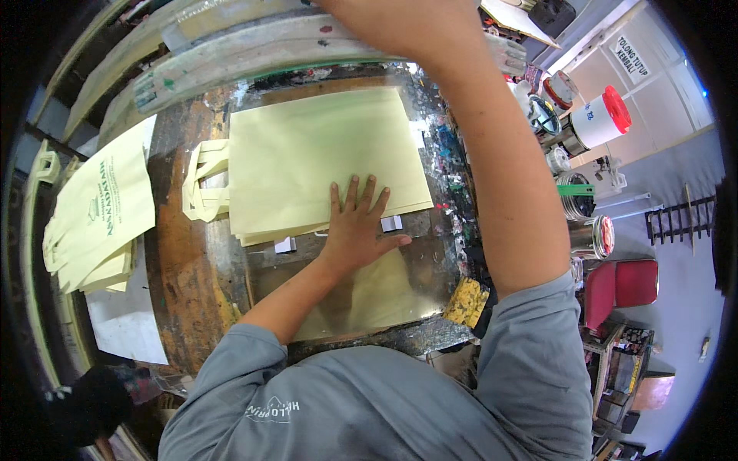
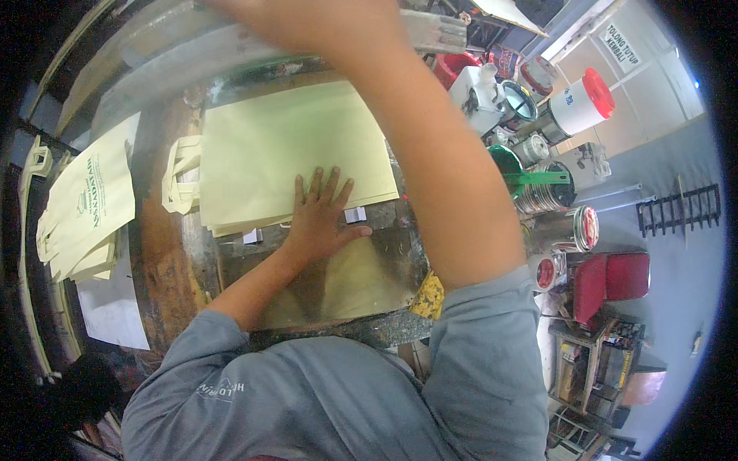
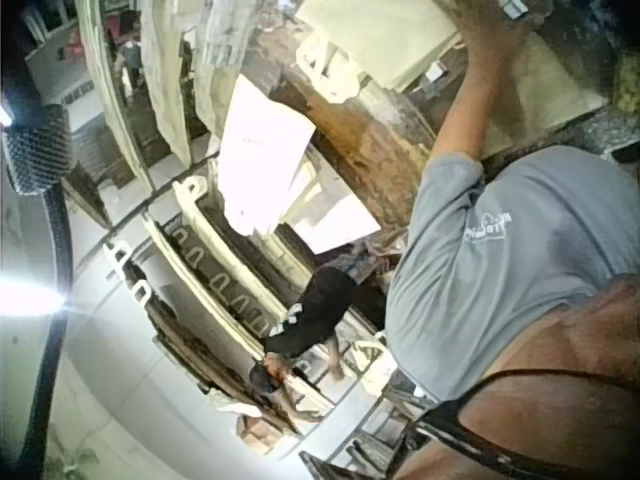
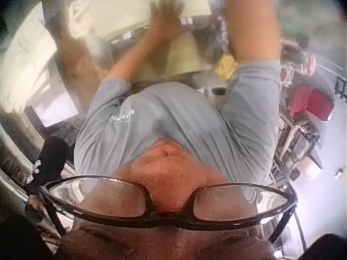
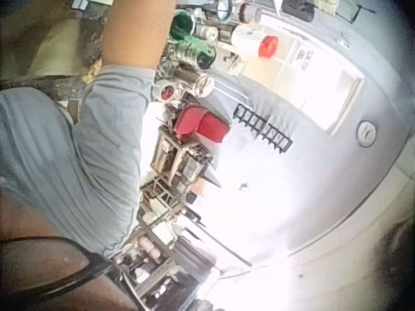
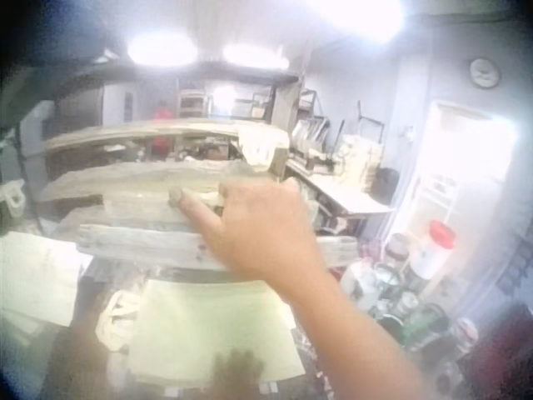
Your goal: The person aligns yellow tote bags onto a flat printing surface, lowers a mesh screen frame over them, and pulls a squeegee with green ink across the screen to print a logo.
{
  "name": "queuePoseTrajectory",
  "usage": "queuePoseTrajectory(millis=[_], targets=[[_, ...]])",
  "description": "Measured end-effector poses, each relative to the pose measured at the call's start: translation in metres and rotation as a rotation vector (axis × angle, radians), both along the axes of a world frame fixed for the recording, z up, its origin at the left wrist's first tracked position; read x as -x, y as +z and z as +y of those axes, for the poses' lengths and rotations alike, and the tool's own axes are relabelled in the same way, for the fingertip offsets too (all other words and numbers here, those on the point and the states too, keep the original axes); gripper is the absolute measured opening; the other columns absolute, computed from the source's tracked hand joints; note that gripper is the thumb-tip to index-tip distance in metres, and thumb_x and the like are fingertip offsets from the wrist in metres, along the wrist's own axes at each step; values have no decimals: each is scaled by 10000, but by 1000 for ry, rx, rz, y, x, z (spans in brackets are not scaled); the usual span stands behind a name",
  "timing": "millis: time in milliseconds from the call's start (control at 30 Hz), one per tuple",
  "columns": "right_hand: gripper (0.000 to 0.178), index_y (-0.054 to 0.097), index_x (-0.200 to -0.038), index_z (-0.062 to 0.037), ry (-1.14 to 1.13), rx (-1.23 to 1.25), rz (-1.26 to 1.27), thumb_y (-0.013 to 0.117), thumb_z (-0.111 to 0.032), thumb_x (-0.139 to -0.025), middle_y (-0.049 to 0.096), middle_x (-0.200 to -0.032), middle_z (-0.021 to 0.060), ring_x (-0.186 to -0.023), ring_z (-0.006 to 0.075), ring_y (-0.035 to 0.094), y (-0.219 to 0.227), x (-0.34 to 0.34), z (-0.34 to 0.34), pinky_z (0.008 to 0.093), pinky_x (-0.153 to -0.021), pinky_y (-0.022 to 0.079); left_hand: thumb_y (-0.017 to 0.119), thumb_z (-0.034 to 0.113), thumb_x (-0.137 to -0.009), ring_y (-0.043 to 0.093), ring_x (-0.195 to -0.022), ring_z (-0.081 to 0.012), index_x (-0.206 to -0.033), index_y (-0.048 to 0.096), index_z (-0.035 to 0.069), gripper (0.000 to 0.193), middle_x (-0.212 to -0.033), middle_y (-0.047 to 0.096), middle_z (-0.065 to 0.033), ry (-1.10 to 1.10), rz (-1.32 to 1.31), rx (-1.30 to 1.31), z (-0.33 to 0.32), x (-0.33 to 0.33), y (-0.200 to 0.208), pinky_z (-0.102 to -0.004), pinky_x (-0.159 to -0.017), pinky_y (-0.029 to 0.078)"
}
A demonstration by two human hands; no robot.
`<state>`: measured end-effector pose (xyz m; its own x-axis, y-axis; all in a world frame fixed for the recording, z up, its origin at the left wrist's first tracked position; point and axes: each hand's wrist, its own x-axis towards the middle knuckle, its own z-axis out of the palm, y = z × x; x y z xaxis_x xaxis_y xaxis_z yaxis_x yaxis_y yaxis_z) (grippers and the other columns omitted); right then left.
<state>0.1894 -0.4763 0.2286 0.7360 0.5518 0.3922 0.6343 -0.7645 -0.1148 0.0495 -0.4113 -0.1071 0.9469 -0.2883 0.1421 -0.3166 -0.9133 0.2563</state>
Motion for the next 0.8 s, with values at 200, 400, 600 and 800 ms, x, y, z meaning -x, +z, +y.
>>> queuePoseTrajectory(millis=[200,400,600,800], targets=[[855,741,-945,-83,-27,5,64,282,-796,-1055,693,-768,-5,-725,83,607,-6,-3,14,295,-614,503,467,915,-864,191,-1602,-499,-1624,436,83,1128,-1725,279,-242,-17,-39,89,-5,21,-2,-749,-1250,17],[813,776,-990,-142,13,-78,52,307,-803,-1046,697,-707,-65,-746,61,621,-15,1,20,280,-621,478,447,928,-854,222,-1590,-493,-1591,488,61,1139,-1687,351,-252,-9,-109,102,-4,28,-1,-791,-1219,-1],[803,754,-912,-55,-88,-66,-161,430,-783,-1016,745,-791,102,-767,226,694,-23,1,8,404,-678,492,436,956,-837,193,-1606,-485,-1637,427,95,1176,-1698,336,-252,129,-58,72,30,44,36,-755,-1240,-3],[786,746,-885,-16,-49,-182,-226,506,-758,-988,731,-792,178,-768,310,694,-33,16,2,495,-771,497,465,845,-925,232,-1603,-454,-1623,442,74,1040,-1686,361,-248,263,-149,-12,86,72,57,-689,-1278,43]])
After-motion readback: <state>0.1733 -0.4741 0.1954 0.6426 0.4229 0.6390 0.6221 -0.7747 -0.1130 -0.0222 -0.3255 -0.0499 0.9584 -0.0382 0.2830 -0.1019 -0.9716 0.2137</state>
